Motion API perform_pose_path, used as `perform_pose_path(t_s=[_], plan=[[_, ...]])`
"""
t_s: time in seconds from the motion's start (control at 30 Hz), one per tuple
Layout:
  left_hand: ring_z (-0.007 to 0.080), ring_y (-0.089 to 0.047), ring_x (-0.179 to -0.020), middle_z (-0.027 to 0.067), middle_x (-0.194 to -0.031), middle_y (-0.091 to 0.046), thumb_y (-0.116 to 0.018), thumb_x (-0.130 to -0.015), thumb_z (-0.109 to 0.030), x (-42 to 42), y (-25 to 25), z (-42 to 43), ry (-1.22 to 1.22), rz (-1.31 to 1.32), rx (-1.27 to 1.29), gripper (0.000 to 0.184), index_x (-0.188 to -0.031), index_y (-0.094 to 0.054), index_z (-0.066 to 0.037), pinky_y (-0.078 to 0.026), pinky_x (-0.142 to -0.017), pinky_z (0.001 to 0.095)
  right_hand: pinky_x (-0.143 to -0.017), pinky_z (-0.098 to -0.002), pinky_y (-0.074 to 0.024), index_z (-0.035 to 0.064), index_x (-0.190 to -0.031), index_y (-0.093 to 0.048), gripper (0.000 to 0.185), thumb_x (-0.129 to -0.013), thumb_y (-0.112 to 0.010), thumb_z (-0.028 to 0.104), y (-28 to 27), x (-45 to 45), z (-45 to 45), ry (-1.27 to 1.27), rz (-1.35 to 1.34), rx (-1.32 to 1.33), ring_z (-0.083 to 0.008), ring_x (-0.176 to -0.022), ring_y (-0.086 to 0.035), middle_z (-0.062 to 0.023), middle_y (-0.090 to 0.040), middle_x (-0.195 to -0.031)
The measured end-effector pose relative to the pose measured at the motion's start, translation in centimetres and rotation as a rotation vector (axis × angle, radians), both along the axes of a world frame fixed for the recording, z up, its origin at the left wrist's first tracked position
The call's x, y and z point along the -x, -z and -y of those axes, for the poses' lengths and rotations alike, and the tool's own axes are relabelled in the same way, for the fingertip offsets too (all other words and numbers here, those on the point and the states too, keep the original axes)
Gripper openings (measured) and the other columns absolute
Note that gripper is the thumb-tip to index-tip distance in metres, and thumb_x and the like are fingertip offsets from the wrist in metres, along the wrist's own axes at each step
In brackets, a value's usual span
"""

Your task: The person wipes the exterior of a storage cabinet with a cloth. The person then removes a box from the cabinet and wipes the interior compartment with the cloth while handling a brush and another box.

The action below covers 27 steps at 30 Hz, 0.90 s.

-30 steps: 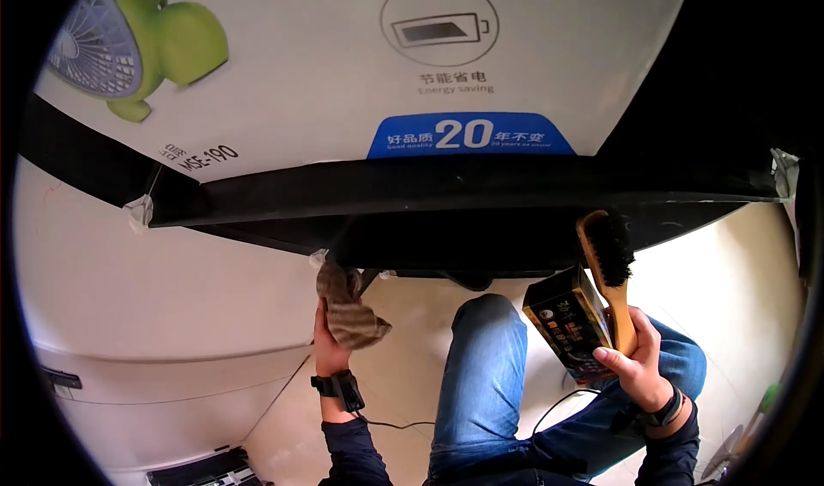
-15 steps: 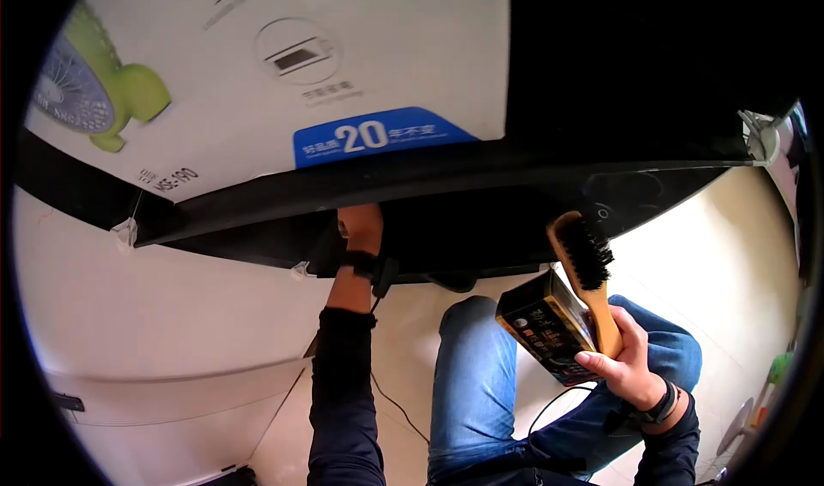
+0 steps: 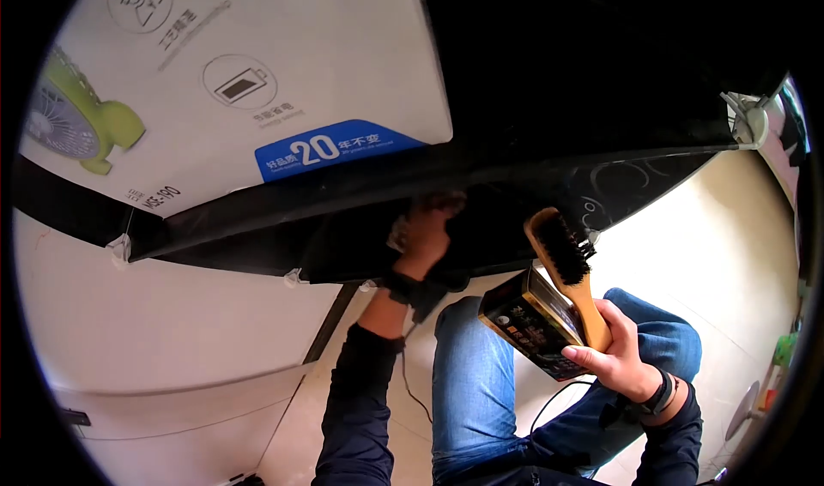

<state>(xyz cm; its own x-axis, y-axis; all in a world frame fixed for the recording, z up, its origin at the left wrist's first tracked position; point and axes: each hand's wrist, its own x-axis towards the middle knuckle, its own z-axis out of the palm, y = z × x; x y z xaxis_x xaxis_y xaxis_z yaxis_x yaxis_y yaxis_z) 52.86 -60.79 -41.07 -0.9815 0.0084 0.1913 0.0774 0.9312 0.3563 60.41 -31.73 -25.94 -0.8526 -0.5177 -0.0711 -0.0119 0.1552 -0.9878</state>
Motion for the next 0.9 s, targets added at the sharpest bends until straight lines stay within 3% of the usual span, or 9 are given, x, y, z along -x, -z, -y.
perform_pose_path(t_s=[0.27,0.33,0.4,0.47,0.63,0.73,0.77,0.83,0.9], plan=[[0.021,-0.053,-0.085,0.0127,-0.093,-0.056,-0.048,-0.07,-0.001,-4.1,-2.3,-3.5,0.424,0.069,-0.363,0.032,-0.102,-0.05,0.001,-0.041,-0.077,0.0286,-0.069,-0.0225,-0.0425,-0.0067,-0.104,-0.043,0.054,-0.063,-0.071,0.015,-0.8,-0.3,0.4,-0.097,-0.081,0.025,-0.013,-0.078,-0.053,-0.0116,-0.056,-0.088],[0.0217,-0.051,-0.091,0.0097,-0.1,-0.054,-0.047,-0.067,0.009,-5.4,-6.4,-1.3,0.232,0.563,-1.357,0.035,-0.1,-0.053,0.001,-0.041,-0.08,0.0288,-0.069,-0.0229,-0.0423,-0.0067,-0.103,-0.044,0.053,-0.062,-0.072,0.014,-1.0,-0.2,-0.3,-0.141,-0.201,-0.01,-0.0147,-0.077,-0.054,-0.0122,-0.056,-0.087],[0.0185,-0.054,-0.085,0.0096,-0.097,-0.054,-0.045,-0.07,0.008,-8.0,-6.9,1.5,-0.166,0.418,-1.688,0.034,-0.104,-0.049,0.002,-0.043,-0.075,0.026,-0.069,-0.0233,-0.0419,-0.0066,-0.101,-0.045,0.054,-0.06,-0.073,0.013,-1.3,-0.1,-0.6,-0.11,-0.25,0.06,-0.016,-0.078,-0.054,-0.0128,-0.055,-0.089],[0.018,-0.054,-0.085,0.0091,-0.096,-0.054,-0.045,-0.072,0.007,-9.2,-8.6,3.3,-0.288,0.1,-1.804,0.034,-0.106,-0.047,0.001,-0.044,-0.074,0.0257,-0.071,-0.0235,-0.0412,-0.0065,-0.102,-0.044,0.054,-0.059,-0.073,0.011,-1.4,0.1,-1.2,-0.075,-0.244,0.075,-0.0162,-0.08,-0.054,-0.0131,-0.055,-0.091],[0.0214,-0.049,-0.096,0.0118,-0.11,-0.048,-0.04,-0.076,0.004,-3.9,-4.6,7.2,-0.368,-0.266,-1.392,0.038,-0.114,-0.041,0.0,-0.039,-0.081,0.0297,-0.07,-0.0219,-0.0406,-0.0053,-0.103,-0.044,0.053,-0.061,-0.071,0.013,-0.3,0.3,-2.0,0.035,-0.147,0.06,-0.0137,-0.079,-0.052,-0.0098,-0.054,-0.088],[0.0243,-0.049,-0.091,0.0157,-0.107,-0.049,-0.049,-0.076,-0.007,3.4,3.0,9.9,-0.32,-0.423,-0.733,0.04,-0.114,-0.04,0.0,-0.037,-0.08,0.0303,-0.072,-0.0218,-0.04,-0.0053,-0.103,-0.044,0.053,-0.062,-0.071,0.014,-0.3,0.2,-2.0,0.089,-0.06,0.069,-0.0126,-0.08,-0.051,-0.0081,-0.053,-0.088],[0.0243,-0.049,-0.091,0.0157,-0.107,-0.049,-0.049,-0.076,-0.007,5.0,4.8,10.1,-0.321,-0.427,-0.741,0.04,-0.114,-0.04,0.0,-0.037,-0.08,0.0303,-0.073,-0.0219,-0.0397,-0.0053,-0.104,-0.044,0.054,-0.062,-0.071,0.014,-0.4,0.2,-2.2,0.079,-0.089,0.053,-0.0127,-0.081,-0.05,-0.0084,-0.053,-0.09],[0.0251,-0.04,-0.105,0.0162,-0.121,-0.037,-0.044,-0.079,-0.028,7.2,6.3,9.1,-0.509,-0.055,-0.038,0.047,-0.117,-0.039,-0.002,-0.034,-0.083,0.0333,-0.075,-0.0226,-0.0389,-0.0056,-0.105,-0.043,0.056,-0.061,-0.072,0.015,-0.5,0.2,-2.6,0.064,-0.131,0.032,-0.0132,-0.084,-0.05,-0.0091,-0.052,-0.093],[0.0299,-0.037,-0.107,0.0181,-0.122,-0.035,-0.045,-0.078,-0.027,7.8,5.1,5.2,-0.484,-0.046,0.129,0.048,-0.117,-0.038,-0.001,-0.033,-0.084,0.0369,-0.076,-0.0228,-0.0388,-0.0057,-0.105,-0.043,0.056,-0.061,-0.072,0.015,-0.4,0.1,-3.2,0.075,-0.137,0.032,-0.0134,-0.084,-0.05,-0.0093,-0.051,-0.094]])
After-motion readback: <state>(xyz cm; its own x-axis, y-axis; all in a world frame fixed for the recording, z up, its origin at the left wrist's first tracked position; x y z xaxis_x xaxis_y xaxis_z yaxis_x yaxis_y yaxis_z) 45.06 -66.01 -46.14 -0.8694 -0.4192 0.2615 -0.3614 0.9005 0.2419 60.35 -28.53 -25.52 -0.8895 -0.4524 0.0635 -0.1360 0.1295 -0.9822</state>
